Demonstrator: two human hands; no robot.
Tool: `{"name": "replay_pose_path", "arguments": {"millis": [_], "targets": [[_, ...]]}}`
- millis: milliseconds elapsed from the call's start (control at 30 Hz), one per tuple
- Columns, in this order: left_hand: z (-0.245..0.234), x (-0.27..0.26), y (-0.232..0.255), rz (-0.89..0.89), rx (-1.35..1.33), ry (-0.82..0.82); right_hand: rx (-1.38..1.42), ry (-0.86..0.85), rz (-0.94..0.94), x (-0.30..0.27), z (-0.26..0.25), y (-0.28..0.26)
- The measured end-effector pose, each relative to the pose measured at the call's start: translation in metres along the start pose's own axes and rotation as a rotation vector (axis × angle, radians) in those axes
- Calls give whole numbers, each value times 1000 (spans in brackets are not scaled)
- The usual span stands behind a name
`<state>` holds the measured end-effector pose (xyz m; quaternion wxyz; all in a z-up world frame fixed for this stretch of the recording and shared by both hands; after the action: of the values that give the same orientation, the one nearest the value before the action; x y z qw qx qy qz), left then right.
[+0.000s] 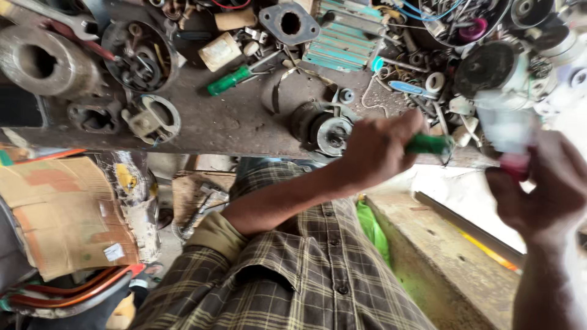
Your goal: The person sits with a mechanical part on their lap and uses a screwdriver and hammer to adjust internal components. They then move to a workbench, using pliers and a screwdriver to continue manipulating the part.
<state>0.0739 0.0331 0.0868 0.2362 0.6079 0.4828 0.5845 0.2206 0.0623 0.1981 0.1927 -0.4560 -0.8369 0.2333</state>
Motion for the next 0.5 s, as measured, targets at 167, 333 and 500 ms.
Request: {"name": "replay_pose_path", "arguments": {"millis": [167,333,500], "targets": [[-5,4,-3,33,56,7,-11,-10,-24,7,2,-7],[-6,-2,3,71,82,18,-23,-29,-32,5,4,-5],[7,0,-10,27,62,-1,112,20,23,-10,-14,20]]}}
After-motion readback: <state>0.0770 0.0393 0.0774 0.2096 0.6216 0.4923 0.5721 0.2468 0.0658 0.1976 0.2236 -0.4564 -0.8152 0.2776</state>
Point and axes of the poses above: each hand's wrist, its own x-axis towards the middle knuckle, its own z-axis out of the palm, y = z × x, the point moved 9 cm from there along x, towards the middle knuckle, and after that the axes turned 9 degrees about z, right-handed, at the moved point
